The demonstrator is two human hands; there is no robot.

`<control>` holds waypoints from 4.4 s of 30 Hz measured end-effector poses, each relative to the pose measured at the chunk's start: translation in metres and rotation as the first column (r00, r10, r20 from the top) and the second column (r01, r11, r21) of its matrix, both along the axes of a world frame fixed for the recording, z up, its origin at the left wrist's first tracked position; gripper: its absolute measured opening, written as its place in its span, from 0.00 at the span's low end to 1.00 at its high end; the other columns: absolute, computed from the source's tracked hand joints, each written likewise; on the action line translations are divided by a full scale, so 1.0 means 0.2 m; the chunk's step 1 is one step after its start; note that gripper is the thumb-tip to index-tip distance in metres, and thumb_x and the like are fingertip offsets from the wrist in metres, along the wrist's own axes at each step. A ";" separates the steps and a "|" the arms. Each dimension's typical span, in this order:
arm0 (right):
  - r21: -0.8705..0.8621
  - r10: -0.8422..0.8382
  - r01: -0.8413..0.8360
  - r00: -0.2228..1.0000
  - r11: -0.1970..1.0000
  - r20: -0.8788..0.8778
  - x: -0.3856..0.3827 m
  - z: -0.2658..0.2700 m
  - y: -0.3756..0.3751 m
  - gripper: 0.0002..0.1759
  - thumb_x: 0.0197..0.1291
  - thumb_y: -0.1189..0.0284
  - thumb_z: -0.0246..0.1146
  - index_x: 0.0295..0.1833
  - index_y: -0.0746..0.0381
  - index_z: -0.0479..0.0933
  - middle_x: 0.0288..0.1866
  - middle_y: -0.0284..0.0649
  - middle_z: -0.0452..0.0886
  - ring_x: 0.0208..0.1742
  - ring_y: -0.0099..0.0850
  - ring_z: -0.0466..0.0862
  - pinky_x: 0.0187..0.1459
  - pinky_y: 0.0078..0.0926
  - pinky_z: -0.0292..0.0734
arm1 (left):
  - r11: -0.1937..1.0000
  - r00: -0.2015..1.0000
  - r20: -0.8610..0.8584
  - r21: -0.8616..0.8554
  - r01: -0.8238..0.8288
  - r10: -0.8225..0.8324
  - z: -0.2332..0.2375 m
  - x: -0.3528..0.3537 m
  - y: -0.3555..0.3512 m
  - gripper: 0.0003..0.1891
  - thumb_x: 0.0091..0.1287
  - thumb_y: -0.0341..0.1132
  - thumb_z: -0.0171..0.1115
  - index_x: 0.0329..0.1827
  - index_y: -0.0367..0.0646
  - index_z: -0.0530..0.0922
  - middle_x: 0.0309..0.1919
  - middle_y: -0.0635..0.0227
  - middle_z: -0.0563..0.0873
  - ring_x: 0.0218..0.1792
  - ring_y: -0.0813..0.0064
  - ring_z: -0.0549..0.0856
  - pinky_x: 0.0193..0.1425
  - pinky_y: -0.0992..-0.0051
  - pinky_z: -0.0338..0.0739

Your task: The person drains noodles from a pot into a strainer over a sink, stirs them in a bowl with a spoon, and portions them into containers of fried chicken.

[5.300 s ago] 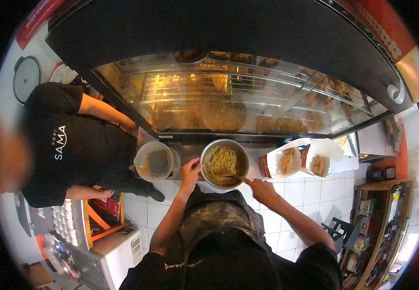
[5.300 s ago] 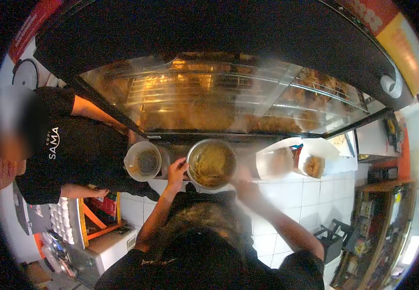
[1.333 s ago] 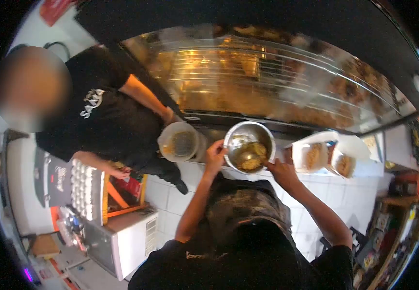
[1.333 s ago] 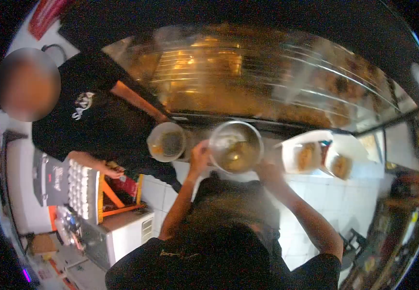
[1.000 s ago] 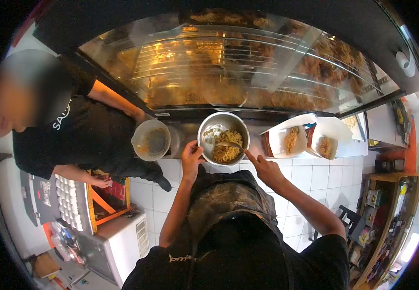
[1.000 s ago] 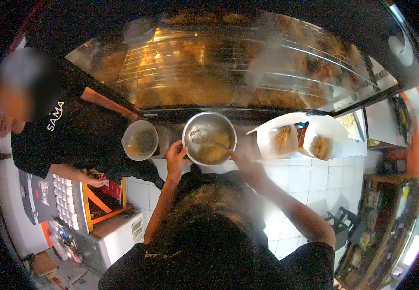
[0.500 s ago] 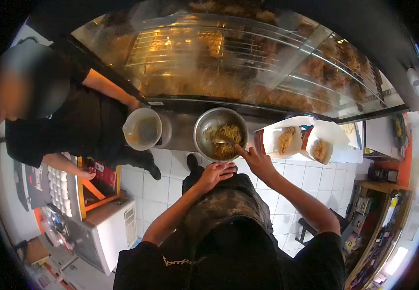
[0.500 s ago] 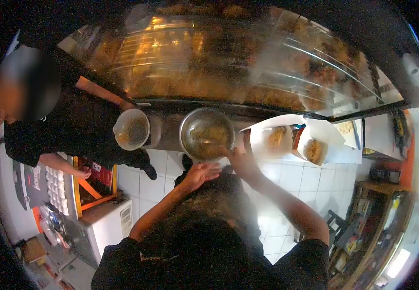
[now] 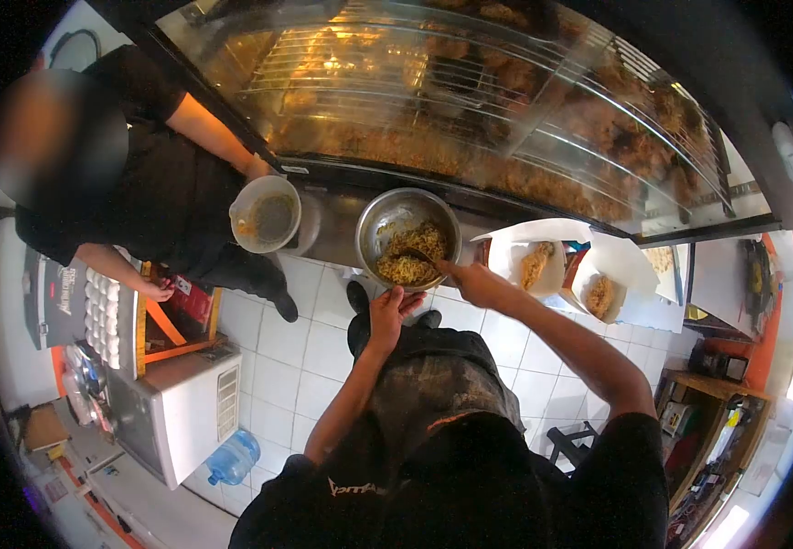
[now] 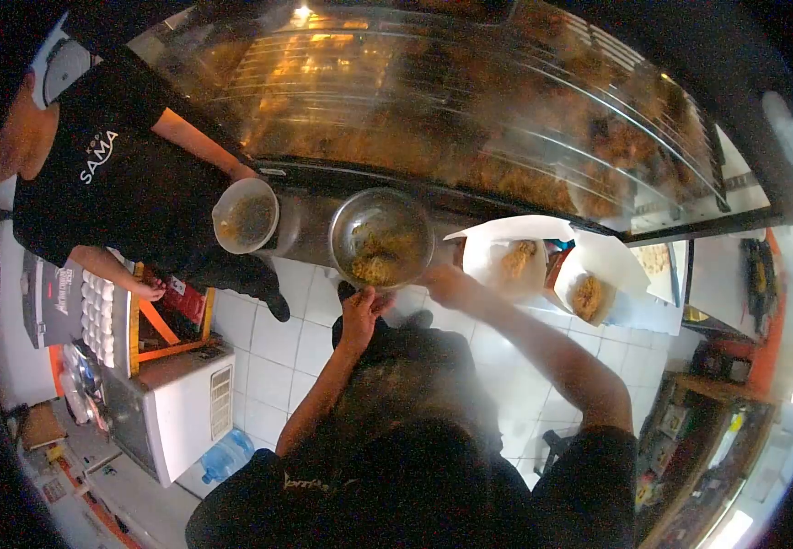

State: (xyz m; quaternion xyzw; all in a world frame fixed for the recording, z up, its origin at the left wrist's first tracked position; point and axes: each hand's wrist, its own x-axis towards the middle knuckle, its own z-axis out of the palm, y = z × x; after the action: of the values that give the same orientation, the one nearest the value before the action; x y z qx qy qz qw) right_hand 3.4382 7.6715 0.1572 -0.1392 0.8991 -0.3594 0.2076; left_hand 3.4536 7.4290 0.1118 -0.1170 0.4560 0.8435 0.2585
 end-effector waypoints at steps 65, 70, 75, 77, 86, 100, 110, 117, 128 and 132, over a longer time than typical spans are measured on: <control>0.399 -0.027 0.190 0.925 0.897 -0.380 -0.15 0.17 -0.38 0.36 0.58 0.74 0.59 0.74 0.46 0.63 0.28 0.50 0.81 0.27 0.47 0.85 0.28 0.44 0.80 | 0.992 1.000 0.020 -0.126 0.012 -0.009 0.03 -0.27 -0.34 0.10 0.74 0.37 0.57 0.42 0.37 0.73 0.42 0.62 0.83 0.43 0.67 0.86 0.53 0.62 0.85; 0.445 0.110 0.102 0.899 0.890 -0.425 -0.25 0.11 -0.42 0.37 0.60 0.75 0.58 0.75 0.44 0.60 0.28 0.47 0.80 0.24 0.44 0.84 0.24 0.42 0.78 | 0.992 0.994 0.094 -0.117 -0.039 0.050 0.02 -0.29 -0.35 0.08 0.74 0.35 0.56 0.39 0.40 0.71 0.41 0.63 0.82 0.45 0.66 0.85 0.53 0.60 0.86; 0.384 0.158 -0.001 0.912 0.924 -0.379 -0.20 0.21 -0.34 0.38 0.61 0.74 0.57 0.77 0.44 0.56 0.24 0.45 0.79 0.22 0.43 0.83 0.21 0.41 0.77 | 0.984 0.956 0.234 -0.055 -0.172 0.180 0.02 -0.36 -0.33 0.06 0.73 0.33 0.55 0.43 0.41 0.69 0.42 0.59 0.82 0.44 0.63 0.86 0.48 0.58 0.87; 0.535 0.241 -0.068 0.935 0.842 -0.260 -0.19 0.33 -0.32 0.39 0.62 0.75 0.56 0.78 0.45 0.55 0.22 0.45 0.79 0.21 0.43 0.83 0.22 0.42 0.77 | 0.984 0.949 0.262 -0.042 -0.171 0.176 0.05 -0.37 -0.33 0.07 0.73 0.33 0.54 0.46 0.40 0.68 0.44 0.57 0.81 0.43 0.62 0.87 0.45 0.60 0.88; 0.389 -0.067 0.065 0.998 0.919 -0.008 -0.06 0.19 -0.35 0.34 0.66 0.75 0.51 0.77 0.49 0.55 0.22 0.55 0.80 0.24 0.52 0.83 0.29 0.49 0.79 | 0.985 0.954 0.251 -0.089 -0.145 0.163 0.08 -0.38 -0.24 0.10 0.74 0.32 0.53 0.50 0.36 0.67 0.44 0.55 0.81 0.39 0.60 0.87 0.39 0.64 0.90; 0.454 0.040 -0.009 0.998 0.891 -0.057 -0.14 0.06 -0.21 0.29 0.67 0.71 0.54 0.74 0.47 0.65 0.24 0.48 0.80 0.25 0.40 0.84 0.30 0.42 0.77 | 0.925 0.985 0.144 -0.352 0.143 -0.098 0.05 -0.33 -0.31 0.13 0.75 0.41 0.55 0.46 0.39 0.74 0.38 0.62 0.82 0.35 0.68 0.87 0.33 0.66 0.88; 0.575 0.073 0.040 0.983 0.817 -0.171 -0.03 0.43 -0.28 0.32 0.61 0.75 0.55 0.73 0.53 0.64 0.25 0.48 0.81 0.27 0.46 0.85 0.28 0.48 0.79 | 0.996 0.987 0.162 -0.089 0.029 -0.014 0.11 -0.30 -0.22 0.16 0.78 0.44 0.47 0.50 0.36 0.69 0.43 0.49 0.85 0.40 0.59 0.89 0.40 0.68 0.88; 0.557 -0.180 0.149 0.984 0.817 0.000 0.05 0.31 -0.43 0.38 0.57 0.74 0.56 0.75 0.61 0.57 0.28 0.54 0.81 0.28 0.50 0.84 0.30 0.49 0.79 | 0.998 0.978 0.200 -0.029 -0.058 0.063 0.12 -0.22 -0.09 0.13 0.78 0.39 0.47 0.48 0.35 0.67 0.42 0.49 0.84 0.38 0.58 0.89 0.43 0.67 0.89; 0.005 -0.281 0.288 0.928 0.958 0.246 0.04 0.10 -0.25 0.27 0.66 0.72 0.49 0.71 0.51 0.68 0.29 0.55 0.83 0.30 0.52 0.84 0.32 0.52 0.77 | 0.998 0.978 0.199 -0.037 -0.049 0.056 0.04 -0.16 -0.03 0.13 0.77 0.38 0.50 0.55 0.37 0.68 0.46 0.54 0.83 0.44 0.56 0.87 0.48 0.58 0.87; 0.372 -0.162 0.220 0.970 0.902 -0.181 0.04 0.10 -0.24 0.30 0.64 0.73 0.51 0.73 0.47 0.65 0.25 0.51 0.82 0.27 0.47 0.84 0.32 0.46 0.78 | 1.000 0.966 0.260 0.024 0.002 -0.008 0.05 -0.15 -0.02 0.15 0.78 0.38 0.48 0.59 0.38 0.67 0.50 0.54 0.82 0.46 0.55 0.86 0.50 0.59 0.86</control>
State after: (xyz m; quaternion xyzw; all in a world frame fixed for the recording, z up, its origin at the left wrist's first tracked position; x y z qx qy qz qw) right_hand 3.4462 7.6237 0.1780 -0.0321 0.9745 -0.1809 0.1287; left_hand 3.4234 7.4245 0.1221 -0.2226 0.4086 0.8255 0.3196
